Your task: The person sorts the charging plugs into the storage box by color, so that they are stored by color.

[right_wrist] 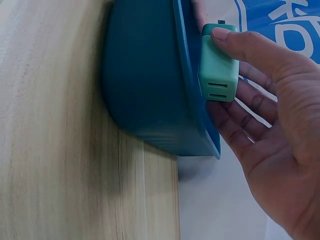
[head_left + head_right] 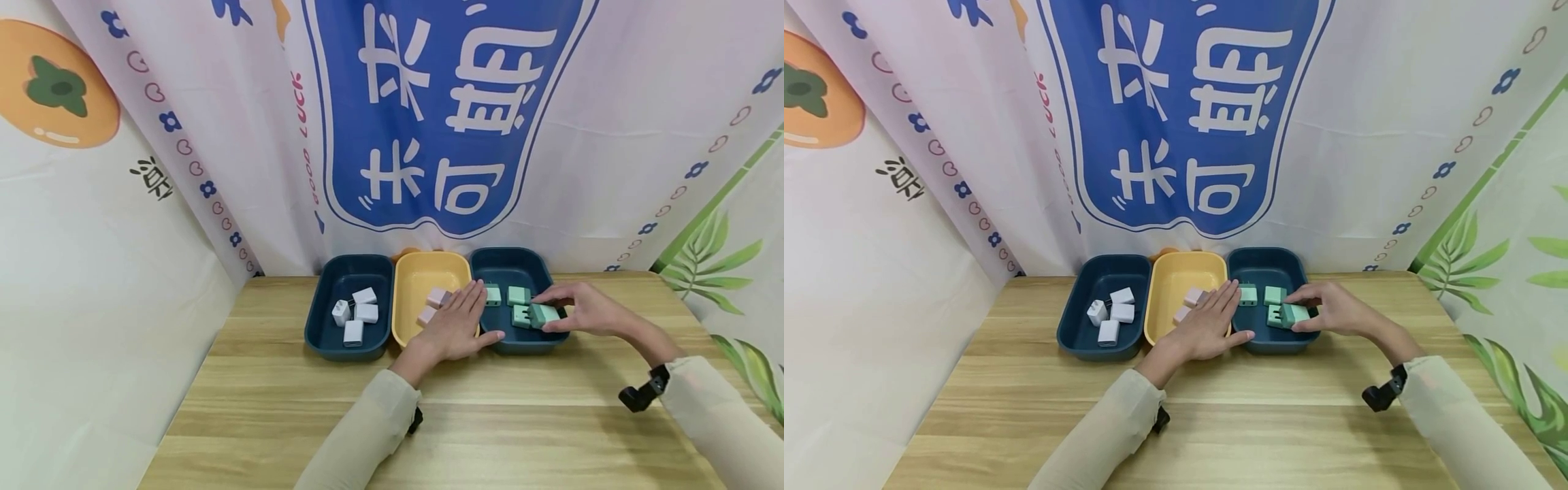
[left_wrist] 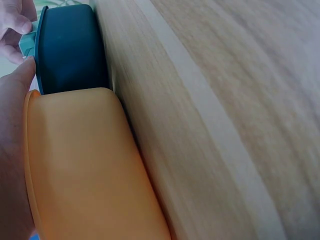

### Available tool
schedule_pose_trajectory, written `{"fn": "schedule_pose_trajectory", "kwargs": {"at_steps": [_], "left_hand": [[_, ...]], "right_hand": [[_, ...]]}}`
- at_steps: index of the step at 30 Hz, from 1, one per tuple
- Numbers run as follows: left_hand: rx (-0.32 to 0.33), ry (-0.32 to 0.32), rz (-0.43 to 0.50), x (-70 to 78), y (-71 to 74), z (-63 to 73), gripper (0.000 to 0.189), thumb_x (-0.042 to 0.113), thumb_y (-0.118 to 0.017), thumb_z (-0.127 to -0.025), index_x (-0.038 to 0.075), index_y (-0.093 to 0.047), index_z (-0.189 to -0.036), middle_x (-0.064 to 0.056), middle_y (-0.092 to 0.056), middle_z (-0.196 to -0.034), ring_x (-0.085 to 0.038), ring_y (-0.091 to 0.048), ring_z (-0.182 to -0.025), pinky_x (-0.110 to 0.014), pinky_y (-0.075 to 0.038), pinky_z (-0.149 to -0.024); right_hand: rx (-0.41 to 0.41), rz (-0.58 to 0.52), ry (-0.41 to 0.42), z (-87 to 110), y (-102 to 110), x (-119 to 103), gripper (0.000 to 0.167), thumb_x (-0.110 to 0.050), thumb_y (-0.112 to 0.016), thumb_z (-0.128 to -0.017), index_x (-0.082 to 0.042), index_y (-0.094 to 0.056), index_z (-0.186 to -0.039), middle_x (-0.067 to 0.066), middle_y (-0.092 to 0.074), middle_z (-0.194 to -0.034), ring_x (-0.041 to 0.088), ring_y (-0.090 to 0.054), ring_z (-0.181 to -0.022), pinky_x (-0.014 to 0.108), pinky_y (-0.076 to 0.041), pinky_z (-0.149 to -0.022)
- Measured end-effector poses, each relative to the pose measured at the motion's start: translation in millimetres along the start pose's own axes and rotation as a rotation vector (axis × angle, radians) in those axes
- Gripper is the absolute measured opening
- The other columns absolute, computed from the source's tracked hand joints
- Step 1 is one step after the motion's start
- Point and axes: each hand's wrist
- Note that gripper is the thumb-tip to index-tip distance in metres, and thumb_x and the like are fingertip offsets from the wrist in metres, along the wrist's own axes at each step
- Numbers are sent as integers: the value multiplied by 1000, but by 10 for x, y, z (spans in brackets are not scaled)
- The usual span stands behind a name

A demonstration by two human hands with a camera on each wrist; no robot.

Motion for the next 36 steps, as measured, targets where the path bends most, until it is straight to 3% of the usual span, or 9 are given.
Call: {"fn": "schedule_pose_trajectory", "kwargs": {"at_steps": [17, 27, 36], "left_hand": [[1, -5, 2, -2, -7, 8, 97, 77, -27, -104, 11, -8, -171, -3, 4, -180, -16, 8, -165, -38, -4, -134], [14, -10, -1, -21, -17, -12, 98, 78, -27, -103, 11, -9, -171, -4, 0, -180, -18, 5, -165, -41, -7, -134], [-10, -10, -14, -15, 31, -9, 99, 80, -26, -102, 11, -9, -172, -4, -1, -180, -18, 4, -165, -42, -7, -134]], "right_hand": [[-6, 17, 2, -24, -122, 59, 44, -24, -93, -83, -8, -80, -122, 5, -77, -116, 11, -66, -95, 34, -61, -83], [-5, -65, 40, -37, -103, 7, 36, -17, -88, -88, -1, -78, -119, 9, -78, -110, 31, -76, -97, 51, -63, -87], [26, -13, 24, -20, -78, 12, 30, -16, -86, -90, -5, -80, -118, 6, -78, -111, 26, -73, -97, 34, -62, -84]]}}
Point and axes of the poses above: each hand's wrist, its own z-axis away from the middle knuckle, its own y-axis out of the back of the hand, x = y × z
